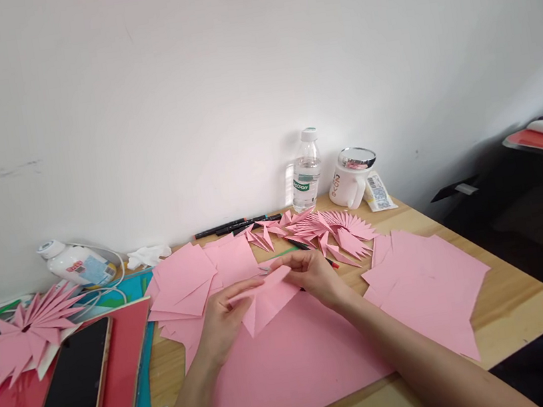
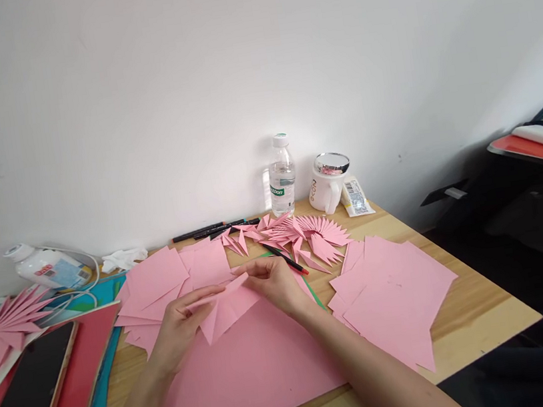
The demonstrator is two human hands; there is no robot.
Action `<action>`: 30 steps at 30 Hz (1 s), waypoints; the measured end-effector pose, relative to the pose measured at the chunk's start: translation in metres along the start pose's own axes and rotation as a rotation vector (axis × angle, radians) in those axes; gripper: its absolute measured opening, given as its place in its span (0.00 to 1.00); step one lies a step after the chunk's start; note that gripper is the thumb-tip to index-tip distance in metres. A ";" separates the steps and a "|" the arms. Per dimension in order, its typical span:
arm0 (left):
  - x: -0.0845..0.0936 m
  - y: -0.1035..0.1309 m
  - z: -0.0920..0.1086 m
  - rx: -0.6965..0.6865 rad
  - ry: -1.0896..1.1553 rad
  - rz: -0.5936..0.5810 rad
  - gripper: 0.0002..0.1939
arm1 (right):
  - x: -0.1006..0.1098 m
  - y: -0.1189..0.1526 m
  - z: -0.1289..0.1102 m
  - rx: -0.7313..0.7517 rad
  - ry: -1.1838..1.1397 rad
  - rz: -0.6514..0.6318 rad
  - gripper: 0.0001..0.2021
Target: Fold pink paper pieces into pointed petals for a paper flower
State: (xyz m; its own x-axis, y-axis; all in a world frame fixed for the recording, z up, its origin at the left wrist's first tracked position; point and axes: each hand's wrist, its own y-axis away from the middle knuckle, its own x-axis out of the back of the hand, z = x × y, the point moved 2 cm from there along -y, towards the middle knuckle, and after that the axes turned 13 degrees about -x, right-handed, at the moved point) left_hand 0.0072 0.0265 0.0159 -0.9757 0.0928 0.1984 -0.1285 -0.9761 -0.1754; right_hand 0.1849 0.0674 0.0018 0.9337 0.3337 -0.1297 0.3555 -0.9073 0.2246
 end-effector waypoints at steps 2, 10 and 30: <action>-0.001 0.000 0.002 -0.068 -0.022 -0.012 0.15 | 0.003 -0.002 0.001 -0.034 -0.017 0.077 0.16; -0.012 0.002 0.002 -0.158 -0.083 -0.097 0.22 | -0.004 0.001 -0.003 -0.115 -0.077 0.044 0.23; -0.012 0.001 0.002 0.094 0.251 0.043 0.18 | -0.019 0.010 -0.006 0.053 0.103 0.100 0.11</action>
State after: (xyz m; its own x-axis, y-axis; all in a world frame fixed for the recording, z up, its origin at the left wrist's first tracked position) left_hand 0.0188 0.0243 0.0156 -0.9949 0.0853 -0.0545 -0.0805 -0.9931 -0.0858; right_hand 0.1712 0.0539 0.0125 0.9646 0.2634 -0.0092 0.2607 -0.9485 0.1798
